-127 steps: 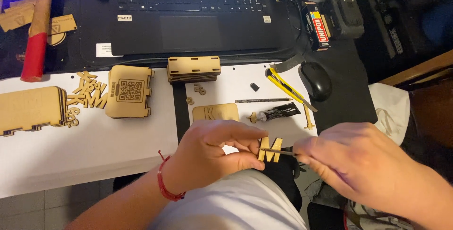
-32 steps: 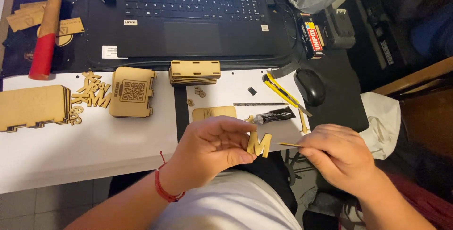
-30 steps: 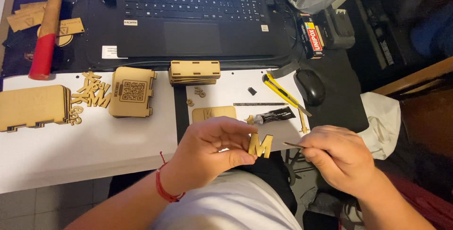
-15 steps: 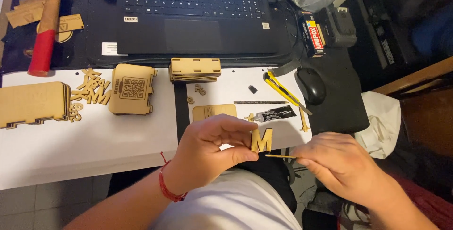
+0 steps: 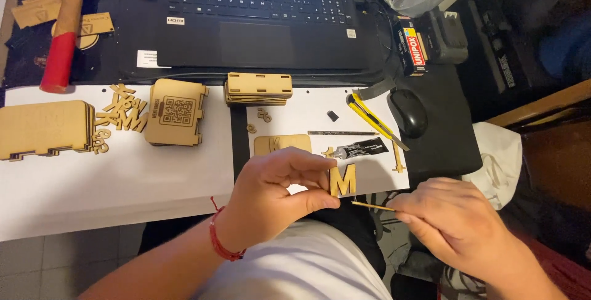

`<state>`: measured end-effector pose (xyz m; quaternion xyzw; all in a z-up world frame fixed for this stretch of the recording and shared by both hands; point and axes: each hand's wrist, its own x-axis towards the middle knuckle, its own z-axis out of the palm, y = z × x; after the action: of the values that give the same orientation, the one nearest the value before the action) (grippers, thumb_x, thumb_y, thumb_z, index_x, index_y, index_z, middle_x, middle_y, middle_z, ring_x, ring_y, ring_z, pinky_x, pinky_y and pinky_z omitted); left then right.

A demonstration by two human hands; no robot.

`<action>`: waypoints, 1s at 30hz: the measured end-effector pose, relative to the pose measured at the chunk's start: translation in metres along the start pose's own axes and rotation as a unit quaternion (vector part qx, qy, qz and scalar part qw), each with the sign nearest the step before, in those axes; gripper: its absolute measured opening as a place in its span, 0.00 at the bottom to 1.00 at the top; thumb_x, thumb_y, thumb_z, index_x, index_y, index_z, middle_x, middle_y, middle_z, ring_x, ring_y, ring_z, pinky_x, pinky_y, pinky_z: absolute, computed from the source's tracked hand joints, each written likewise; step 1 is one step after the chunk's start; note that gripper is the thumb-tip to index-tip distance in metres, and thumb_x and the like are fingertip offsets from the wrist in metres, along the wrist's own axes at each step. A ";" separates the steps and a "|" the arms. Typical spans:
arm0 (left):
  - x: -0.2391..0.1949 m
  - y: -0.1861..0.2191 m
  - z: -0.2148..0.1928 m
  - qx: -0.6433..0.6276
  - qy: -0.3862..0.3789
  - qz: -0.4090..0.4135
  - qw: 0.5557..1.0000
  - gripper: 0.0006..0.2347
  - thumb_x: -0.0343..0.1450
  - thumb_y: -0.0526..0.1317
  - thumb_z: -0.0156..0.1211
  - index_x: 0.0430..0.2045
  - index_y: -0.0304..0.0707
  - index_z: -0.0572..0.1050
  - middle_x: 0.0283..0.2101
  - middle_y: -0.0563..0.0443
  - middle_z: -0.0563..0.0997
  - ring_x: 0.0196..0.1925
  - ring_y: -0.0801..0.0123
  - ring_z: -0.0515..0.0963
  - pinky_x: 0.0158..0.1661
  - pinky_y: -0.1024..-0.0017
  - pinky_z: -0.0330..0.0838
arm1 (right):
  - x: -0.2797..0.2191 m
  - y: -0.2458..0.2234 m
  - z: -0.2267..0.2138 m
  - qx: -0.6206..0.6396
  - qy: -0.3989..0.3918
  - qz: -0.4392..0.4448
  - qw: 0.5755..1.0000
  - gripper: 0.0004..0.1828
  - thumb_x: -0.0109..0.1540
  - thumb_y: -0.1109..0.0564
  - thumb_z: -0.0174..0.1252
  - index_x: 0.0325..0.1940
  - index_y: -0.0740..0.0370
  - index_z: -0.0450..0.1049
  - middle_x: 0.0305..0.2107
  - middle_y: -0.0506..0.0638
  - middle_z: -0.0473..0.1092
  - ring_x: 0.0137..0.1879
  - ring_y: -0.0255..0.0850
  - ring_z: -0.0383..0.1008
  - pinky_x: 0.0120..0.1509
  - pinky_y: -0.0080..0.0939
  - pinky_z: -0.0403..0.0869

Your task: Assembling a laser-cut wooden sign by gluing individual letters and numbers onto a base plate.

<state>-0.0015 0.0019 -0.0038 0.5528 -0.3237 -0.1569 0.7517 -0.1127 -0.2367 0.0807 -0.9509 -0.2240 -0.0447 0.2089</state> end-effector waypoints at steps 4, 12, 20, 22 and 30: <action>0.001 -0.002 0.003 -0.010 -0.001 0.019 1.000 0.20 0.59 0.27 0.75 0.43 0.40 0.76 0.33 0.50 0.85 0.36 0.74 0.86 0.47 0.75 0.85 | 0.002 -0.007 0.003 -0.019 0.040 0.011 0.999 0.07 0.62 0.58 0.52 0.39 0.61 0.74 0.17 0.47 0.66 0.20 0.43 0.65 0.28 0.41 0.67; -0.001 -0.003 0.007 -0.027 0.030 0.010 0.999 0.19 0.59 0.26 0.75 0.41 0.41 0.76 0.31 0.51 0.84 0.35 0.76 0.85 0.46 0.77 0.84 | 0.002 -0.018 0.023 -0.073 0.091 0.000 0.993 0.06 0.60 0.60 0.57 0.40 0.64 0.73 0.21 0.49 0.71 0.21 0.43 0.67 0.30 0.41 0.68; -0.002 -0.010 0.007 -0.023 0.033 0.019 0.999 0.19 0.59 0.27 0.75 0.41 0.40 0.75 0.32 0.49 0.85 0.35 0.74 0.86 0.45 0.77 0.84 | -0.005 -0.015 0.020 -0.043 0.088 0.002 0.995 0.06 0.59 0.60 0.58 0.40 0.64 0.74 0.21 0.49 0.72 0.22 0.42 0.70 0.30 0.39 0.69; -0.002 -0.009 0.007 -0.014 0.035 0.017 0.999 0.19 0.58 0.28 0.75 0.41 0.39 0.76 0.33 0.49 0.85 0.36 0.73 0.86 0.45 0.77 0.83 | -0.004 -0.016 0.019 -0.043 0.091 0.011 0.995 0.06 0.59 0.60 0.58 0.39 0.64 0.74 0.21 0.48 0.73 0.22 0.41 0.71 0.31 0.38 0.69; -0.004 -0.010 0.008 -0.001 0.035 0.033 0.999 0.19 0.58 0.28 0.76 0.41 0.40 0.76 0.35 0.49 0.85 0.38 0.71 0.87 0.47 0.75 0.85 | 0.002 -0.016 0.022 -0.038 0.110 -0.018 0.993 0.07 0.58 0.61 0.60 0.38 0.67 0.74 0.21 0.51 0.71 0.22 0.43 0.69 0.30 0.39 0.68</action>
<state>-0.0082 -0.0051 -0.0127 0.5460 -0.3154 -0.1128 0.7679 -0.1182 -0.2131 0.0669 -0.9433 -0.2149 -0.1613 0.1948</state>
